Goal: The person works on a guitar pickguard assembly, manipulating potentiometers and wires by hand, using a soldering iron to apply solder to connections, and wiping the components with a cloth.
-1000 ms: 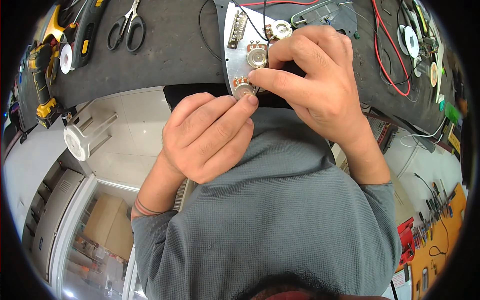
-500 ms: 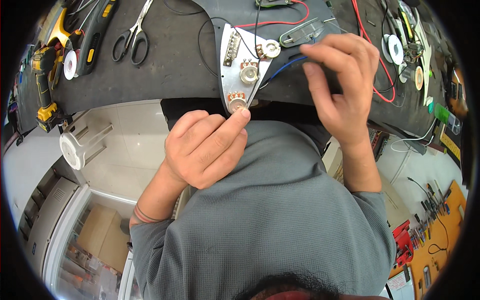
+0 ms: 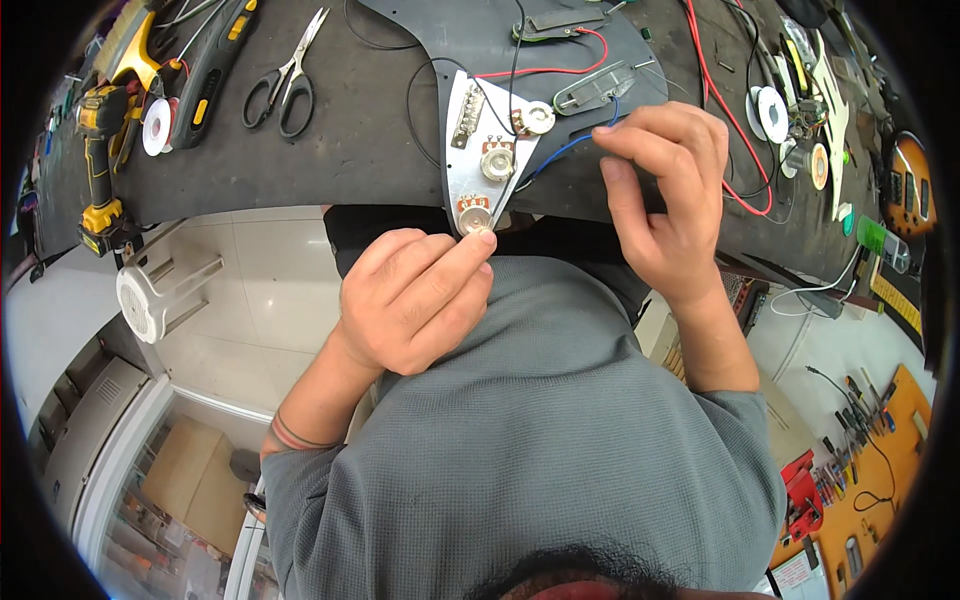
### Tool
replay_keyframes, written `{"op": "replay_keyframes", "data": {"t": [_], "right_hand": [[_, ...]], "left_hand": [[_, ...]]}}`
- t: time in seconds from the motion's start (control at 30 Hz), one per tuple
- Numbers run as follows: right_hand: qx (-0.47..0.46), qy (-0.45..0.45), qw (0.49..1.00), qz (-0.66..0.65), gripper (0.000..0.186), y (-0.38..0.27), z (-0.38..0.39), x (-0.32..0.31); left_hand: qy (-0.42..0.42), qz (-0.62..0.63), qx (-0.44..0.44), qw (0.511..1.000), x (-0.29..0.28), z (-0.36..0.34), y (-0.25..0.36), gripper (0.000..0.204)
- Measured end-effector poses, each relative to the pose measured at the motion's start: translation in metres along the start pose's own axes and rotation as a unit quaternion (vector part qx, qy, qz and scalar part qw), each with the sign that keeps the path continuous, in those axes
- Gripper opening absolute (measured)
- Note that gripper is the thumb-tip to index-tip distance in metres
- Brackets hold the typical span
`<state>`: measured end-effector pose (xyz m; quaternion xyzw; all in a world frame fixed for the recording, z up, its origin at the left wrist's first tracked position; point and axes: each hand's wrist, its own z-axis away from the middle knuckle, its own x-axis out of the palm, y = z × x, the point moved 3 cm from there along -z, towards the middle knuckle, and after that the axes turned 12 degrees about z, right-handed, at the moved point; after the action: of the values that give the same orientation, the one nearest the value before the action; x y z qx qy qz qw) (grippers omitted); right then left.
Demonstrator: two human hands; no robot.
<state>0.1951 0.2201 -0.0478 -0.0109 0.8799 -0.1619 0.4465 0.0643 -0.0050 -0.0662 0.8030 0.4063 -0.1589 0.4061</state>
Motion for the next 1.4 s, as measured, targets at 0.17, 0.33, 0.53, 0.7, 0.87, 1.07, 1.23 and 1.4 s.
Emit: {"op": "replay_keyframes", "data": {"t": [0.17,0.33,0.53,0.7,0.87,1.07,1.23,1.4], "right_hand": [[-0.008,0.002,1.000,-0.013,0.042,-0.004,0.005,0.001],[-0.008,-0.001,1.000,-0.015,0.042,-0.005,0.006,-0.001],[-0.021,-0.012,0.998,-0.053,0.052,-0.011,0.019,-0.002],[-0.058,-0.082,0.989,-0.104,0.046,-0.034,0.040,-0.004],[-0.062,-0.117,0.975,-0.177,0.038,-0.050,0.061,-0.002],[-0.038,-0.213,0.960,-0.177,0.027,-0.053,0.079,-0.005],[0.021,-0.270,0.957,-0.103,0.013,-0.037,0.121,-0.017],[0.310,-0.525,0.790,0.065,0.015,-0.003,0.274,-0.061]], "left_hand": [[0.003,0.007,-0.001,1.000,-0.002,-0.001,0.000,0.029],[0.022,0.017,0.006,1.000,-0.003,0.000,0.002,0.029],[0.034,0.061,-0.026,0.997,-0.019,0.005,0.008,0.032],[0.076,0.049,-0.071,0.993,-0.027,0.008,0.000,0.031],[0.119,0.004,-0.074,0.990,-0.045,0.003,-0.001,0.028],[0.183,-0.080,-0.143,0.969,-0.093,-0.031,-0.049,0.003],[0.118,-0.148,-0.241,0.952,-0.100,-0.093,-0.107,0.021],[0.121,-0.086,-0.204,0.968,-0.091,-0.049,-0.086,0.017]]}}
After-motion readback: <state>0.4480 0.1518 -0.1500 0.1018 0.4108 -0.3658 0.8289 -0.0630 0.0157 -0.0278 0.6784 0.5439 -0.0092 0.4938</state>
